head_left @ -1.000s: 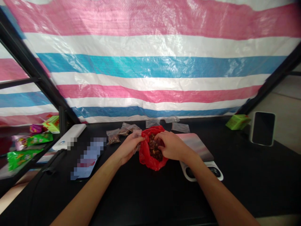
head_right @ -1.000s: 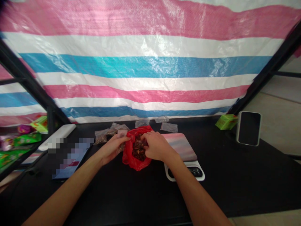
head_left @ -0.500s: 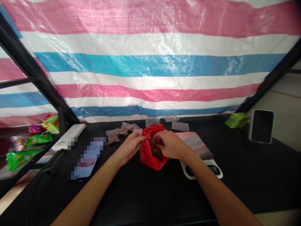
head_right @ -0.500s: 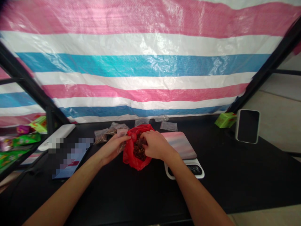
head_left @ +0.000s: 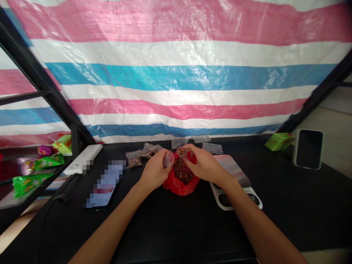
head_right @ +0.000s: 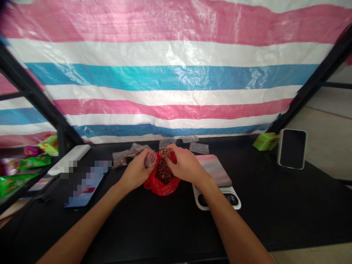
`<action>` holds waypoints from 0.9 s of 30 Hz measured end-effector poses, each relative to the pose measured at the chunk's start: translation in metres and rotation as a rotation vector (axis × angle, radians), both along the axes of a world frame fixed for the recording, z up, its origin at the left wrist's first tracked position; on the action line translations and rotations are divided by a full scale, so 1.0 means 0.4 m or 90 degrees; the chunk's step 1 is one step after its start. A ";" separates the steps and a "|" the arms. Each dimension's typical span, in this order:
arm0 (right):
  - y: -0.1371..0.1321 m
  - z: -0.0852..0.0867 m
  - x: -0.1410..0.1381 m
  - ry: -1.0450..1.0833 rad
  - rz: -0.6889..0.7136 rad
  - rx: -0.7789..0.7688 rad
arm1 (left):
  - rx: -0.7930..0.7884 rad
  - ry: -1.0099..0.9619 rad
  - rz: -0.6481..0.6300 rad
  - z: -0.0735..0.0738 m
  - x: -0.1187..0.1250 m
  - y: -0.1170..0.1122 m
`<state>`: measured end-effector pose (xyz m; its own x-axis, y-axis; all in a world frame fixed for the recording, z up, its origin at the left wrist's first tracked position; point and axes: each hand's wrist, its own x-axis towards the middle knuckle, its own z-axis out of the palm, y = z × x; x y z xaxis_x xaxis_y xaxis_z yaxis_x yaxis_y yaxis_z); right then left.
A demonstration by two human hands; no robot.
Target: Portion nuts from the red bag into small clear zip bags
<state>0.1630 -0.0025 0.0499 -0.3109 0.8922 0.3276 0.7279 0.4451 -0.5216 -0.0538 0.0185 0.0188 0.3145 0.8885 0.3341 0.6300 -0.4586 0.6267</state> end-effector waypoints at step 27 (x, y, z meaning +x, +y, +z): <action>-0.025 -0.014 -0.051 0.032 0.142 0.115 | -0.048 -0.064 -0.090 -0.030 0.010 0.002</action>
<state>0.1424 -0.0126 0.0445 -0.4724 0.7288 0.4957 0.5761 0.6810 -0.4521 -0.0498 0.0193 0.0068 0.4067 0.8613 0.3044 0.4951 -0.4879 0.7190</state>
